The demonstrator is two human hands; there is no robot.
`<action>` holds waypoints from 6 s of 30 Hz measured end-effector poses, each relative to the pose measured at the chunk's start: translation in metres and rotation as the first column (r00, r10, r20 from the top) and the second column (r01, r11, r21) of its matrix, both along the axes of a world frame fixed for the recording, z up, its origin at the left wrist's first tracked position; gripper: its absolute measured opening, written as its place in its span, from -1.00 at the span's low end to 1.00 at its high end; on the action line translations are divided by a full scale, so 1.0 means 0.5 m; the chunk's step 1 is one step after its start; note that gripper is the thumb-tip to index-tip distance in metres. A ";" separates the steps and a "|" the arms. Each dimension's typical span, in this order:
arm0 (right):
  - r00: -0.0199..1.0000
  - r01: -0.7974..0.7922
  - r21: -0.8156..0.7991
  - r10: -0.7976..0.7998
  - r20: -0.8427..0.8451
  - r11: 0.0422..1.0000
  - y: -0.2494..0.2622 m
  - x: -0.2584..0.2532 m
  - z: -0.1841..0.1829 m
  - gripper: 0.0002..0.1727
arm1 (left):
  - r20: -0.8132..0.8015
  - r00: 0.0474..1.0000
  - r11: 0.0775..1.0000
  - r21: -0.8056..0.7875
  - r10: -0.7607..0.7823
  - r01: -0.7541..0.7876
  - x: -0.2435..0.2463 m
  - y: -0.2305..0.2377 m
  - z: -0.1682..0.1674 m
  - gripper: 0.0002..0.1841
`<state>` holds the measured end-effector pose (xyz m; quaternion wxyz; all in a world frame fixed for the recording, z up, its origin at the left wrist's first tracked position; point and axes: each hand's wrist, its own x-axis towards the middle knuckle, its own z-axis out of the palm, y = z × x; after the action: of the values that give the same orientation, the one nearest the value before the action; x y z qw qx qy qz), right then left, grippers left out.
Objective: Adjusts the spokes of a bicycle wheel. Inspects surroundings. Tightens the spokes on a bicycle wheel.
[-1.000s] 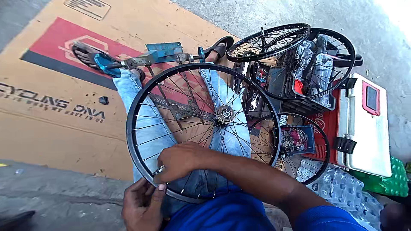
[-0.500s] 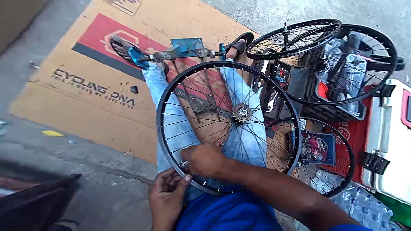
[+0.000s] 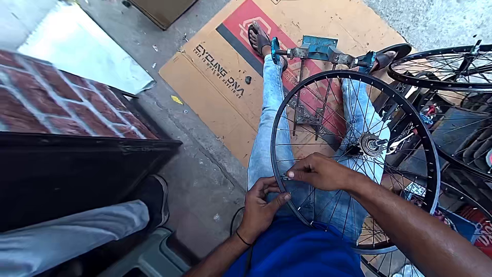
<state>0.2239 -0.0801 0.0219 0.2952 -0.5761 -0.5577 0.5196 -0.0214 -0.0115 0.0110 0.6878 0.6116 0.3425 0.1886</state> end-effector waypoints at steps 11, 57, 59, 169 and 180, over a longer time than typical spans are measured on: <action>0.929 0.206 -0.088 -0.166 0.330 0.975 0.013 -0.069 0.006 -0.61 | -0.001 1.000 1.000 0.010 0.006 -0.006 -0.003 -0.002 -0.003 -0.51; 0.934 0.009 0.018 -0.015 0.356 1.000 0.003 -0.066 0.007 -0.81 | -0.089 0.996 0.999 -0.016 -0.029 0.028 0.002 -0.006 0.034 -0.50; 0.986 -0.105 -0.047 0.110 0.122 0.993 0.005 -0.016 0.011 -0.75 | -0.068 0.997 0.999 -0.025 -0.033 0.031 0.005 -0.010 0.034 -0.49; 0.795 -0.311 0.332 0.053 0.604 0.890 -0.099 -0.051 0.054 -0.75 | -0.316 0.914 0.951 0.089 -0.254 0.295 0.037 -0.016 0.080 -0.38; 0.820 -0.250 0.235 0.076 0.567 0.939 -0.066 0.017 0.178 -0.59 | -0.065 0.964 0.965 -0.048 -0.259 0.257 0.048 -0.004 0.075 -0.38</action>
<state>0.2324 -0.1130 0.1111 0.1603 -0.5986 -0.7386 0.2654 0.0028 -0.0138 0.0485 0.7057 0.6438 0.2878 0.0689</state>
